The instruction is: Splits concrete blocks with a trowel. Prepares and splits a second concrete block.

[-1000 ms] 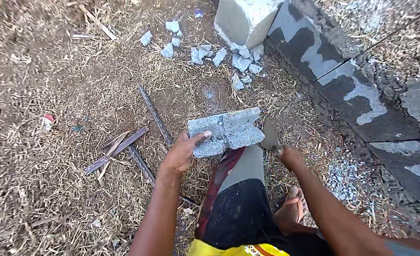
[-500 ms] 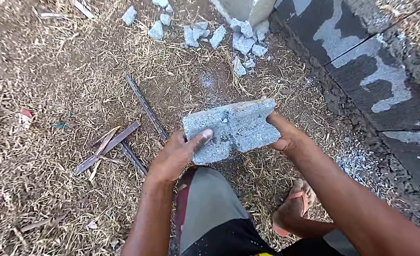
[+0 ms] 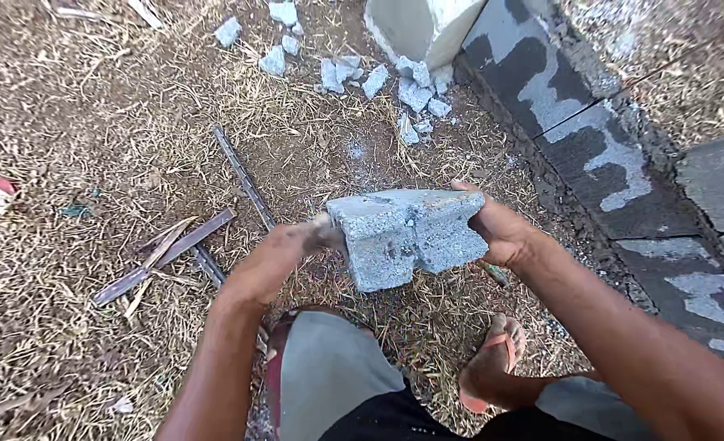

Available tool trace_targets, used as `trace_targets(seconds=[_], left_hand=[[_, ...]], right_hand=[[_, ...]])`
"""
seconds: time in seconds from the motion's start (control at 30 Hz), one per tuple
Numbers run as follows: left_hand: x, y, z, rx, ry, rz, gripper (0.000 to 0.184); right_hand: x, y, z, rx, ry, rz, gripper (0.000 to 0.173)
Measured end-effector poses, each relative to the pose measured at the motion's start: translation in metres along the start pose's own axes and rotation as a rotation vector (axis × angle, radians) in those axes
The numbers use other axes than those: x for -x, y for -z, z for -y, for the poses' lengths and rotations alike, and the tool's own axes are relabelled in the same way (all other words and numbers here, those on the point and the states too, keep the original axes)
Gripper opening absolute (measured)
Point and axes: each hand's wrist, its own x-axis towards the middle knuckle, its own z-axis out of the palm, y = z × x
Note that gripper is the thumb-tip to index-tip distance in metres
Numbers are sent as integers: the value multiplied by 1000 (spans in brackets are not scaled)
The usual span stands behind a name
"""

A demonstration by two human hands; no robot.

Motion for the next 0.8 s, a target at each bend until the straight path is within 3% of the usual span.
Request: trace_targets(seconds=[0.13, 0.27, 0.4, 0.53, 0.7, 0.8], left_hand=[[-56, -1, 49, 310, 353, -229, 64], [-112, -15, 96, 489, 538, -275, 69], [-129, -30, 102, 506, 560, -325, 58], [-137, -36, 103, 510, 565, -286, 58], [-141, -60, 91, 628, 584, -403, 41], [-137, -67, 92, 635, 626, -480, 40]], right_hand=[[2, -2, -4, -33, 14, 39, 54], [5, 1, -15, -40, 30, 44, 54], [7, 6, -30, -84, 25, 47, 53], [8, 11, -44, -112, 9, 35, 55], [8, 20, -63, -161, -43, 39, 62], [8, 26, -78, -173, -76, 21, 61]])
